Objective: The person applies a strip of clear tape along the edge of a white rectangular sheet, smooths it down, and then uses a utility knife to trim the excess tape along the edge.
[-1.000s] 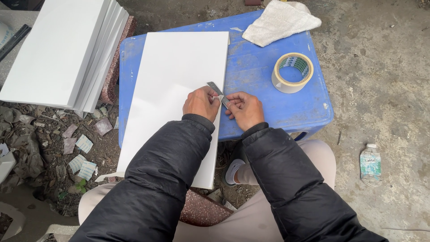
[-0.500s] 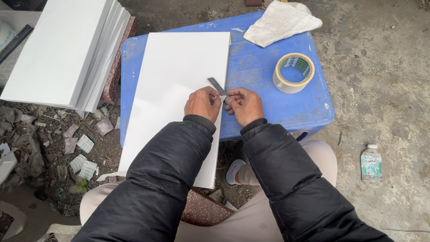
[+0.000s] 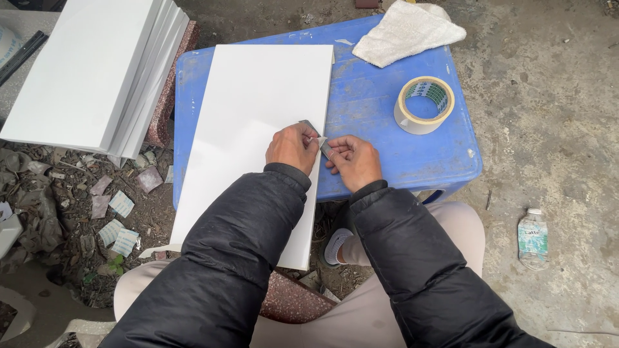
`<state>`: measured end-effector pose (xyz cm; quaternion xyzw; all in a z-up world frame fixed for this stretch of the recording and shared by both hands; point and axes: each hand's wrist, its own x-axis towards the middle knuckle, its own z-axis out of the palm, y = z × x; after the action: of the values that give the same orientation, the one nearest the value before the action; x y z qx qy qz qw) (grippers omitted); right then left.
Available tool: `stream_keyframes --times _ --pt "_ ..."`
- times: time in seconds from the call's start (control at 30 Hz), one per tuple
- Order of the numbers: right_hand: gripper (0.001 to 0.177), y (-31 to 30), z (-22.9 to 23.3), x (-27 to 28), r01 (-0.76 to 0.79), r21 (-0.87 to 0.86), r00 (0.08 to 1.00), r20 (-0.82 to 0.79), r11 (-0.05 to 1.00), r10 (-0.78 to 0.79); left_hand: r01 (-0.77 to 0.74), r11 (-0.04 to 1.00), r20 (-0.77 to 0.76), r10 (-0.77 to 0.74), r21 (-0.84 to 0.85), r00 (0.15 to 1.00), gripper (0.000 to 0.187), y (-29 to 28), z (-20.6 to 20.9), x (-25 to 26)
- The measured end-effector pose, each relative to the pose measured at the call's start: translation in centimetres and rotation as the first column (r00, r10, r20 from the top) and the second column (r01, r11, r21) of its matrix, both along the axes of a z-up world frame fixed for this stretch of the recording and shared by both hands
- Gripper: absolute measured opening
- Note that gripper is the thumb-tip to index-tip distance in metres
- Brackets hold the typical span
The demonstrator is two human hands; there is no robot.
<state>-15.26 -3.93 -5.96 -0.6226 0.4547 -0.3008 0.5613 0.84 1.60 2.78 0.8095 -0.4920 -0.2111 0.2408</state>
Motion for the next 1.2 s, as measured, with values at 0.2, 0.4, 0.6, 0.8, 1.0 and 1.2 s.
stream_keyframes --times 0.2,0.4,0.6,0.8,1.0,1.2 --pt "0.022 1.4 -0.7 -1.4 0.009 0.006 1.0 -0.009 1.0 -0.009 0.009 1.0 -0.002 -0.009 0.004 1.0 0.015 0.0 -0.6 0.3" --pt "0.022 3.8 0.3 -3.4 0.023 0.048 0.998 -0.061 0.999 -0.02 0.018 1.0 0.001 -0.018 -0.021 1.0 0.016 -0.4 -1.9 1.0" --pt "0.023 2.6 0.9 -2.1 0.052 0.011 0.998 -0.02 0.999 -0.052 0.03 0.999 -0.017 -0.03 -0.02 0.999 0.044 1.2 -0.4 0.5" --pt "0.02 0.5 -0.2 1.1 0.027 -0.022 1.0 -0.009 0.999 -0.027 0.09 0.988 0.051 -0.097 0.123 0.994 0.023 2.0 -2.6 1.3" --pt "0.021 0.7 0.5 1.4 0.027 -0.023 0.998 -0.053 0.999 -0.028 0.096 0.987 0.047 -0.102 0.128 0.994 0.02 2.0 -2.7 1.7" --pt "0.019 2.0 0.1 0.4 -0.004 -0.019 0.999 -0.055 1.0 0.003 0.09 0.987 0.02 -0.094 0.13 0.995 0.019 2.1 -2.5 2.0"
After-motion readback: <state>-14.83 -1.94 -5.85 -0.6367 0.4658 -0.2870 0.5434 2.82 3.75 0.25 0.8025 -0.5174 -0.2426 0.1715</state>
